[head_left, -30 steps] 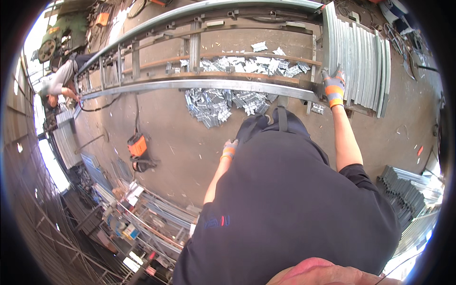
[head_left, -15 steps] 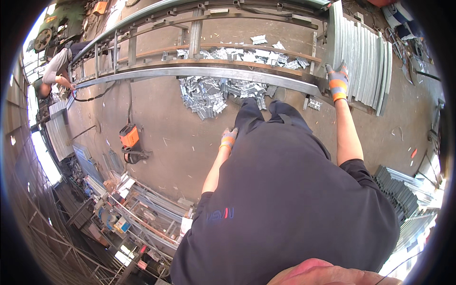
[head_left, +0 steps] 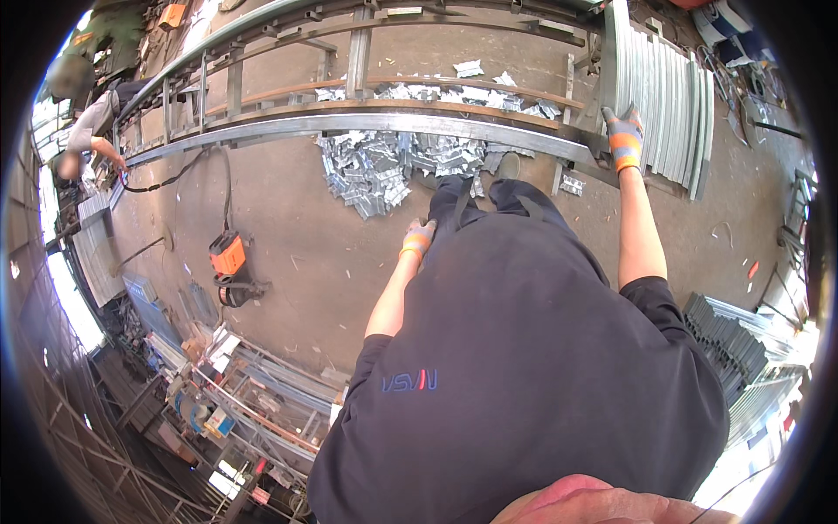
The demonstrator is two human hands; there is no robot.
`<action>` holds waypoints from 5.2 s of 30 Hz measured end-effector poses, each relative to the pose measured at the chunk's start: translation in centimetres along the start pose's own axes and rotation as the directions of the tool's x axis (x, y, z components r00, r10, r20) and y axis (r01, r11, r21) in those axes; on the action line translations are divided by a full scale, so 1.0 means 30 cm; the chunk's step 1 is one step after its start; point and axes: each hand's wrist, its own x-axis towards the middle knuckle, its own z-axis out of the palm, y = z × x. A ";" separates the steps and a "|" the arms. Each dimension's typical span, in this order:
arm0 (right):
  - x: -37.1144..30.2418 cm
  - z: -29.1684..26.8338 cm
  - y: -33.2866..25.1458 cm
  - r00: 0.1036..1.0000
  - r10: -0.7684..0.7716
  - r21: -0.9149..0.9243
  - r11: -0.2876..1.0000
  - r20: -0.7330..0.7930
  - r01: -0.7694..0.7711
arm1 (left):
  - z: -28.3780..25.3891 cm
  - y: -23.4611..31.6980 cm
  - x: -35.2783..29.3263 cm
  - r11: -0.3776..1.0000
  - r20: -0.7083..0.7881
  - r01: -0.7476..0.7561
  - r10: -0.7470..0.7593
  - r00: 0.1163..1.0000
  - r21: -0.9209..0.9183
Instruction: The person picks up metal bars and places them into a metal frame structure on the floor. They repeatedly insert bars into slots, adjust their positions, and retrieve more bars from a nearby pile to continue assembly.
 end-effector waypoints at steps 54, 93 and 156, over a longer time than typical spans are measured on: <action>0.070 0.070 0.102 0.997 -0.042 -0.154 0.987 0.069 0.053 | -0.035 0.058 -0.034 0.990 0.028 0.083 -0.087 0.996 0.111; 0.051 0.057 0.064 0.998 0.054 0.034 0.998 0.028 -0.055 | -0.038 0.055 -0.062 0.995 -0.004 0.080 -0.080 0.997 0.059; 0.022 -0.017 -0.209 0.943 -0.329 0.138 0.933 -0.051 0.333 | 0.010 -0.025 0.016 0.997 -0.083 -0.071 0.070 0.994 -0.004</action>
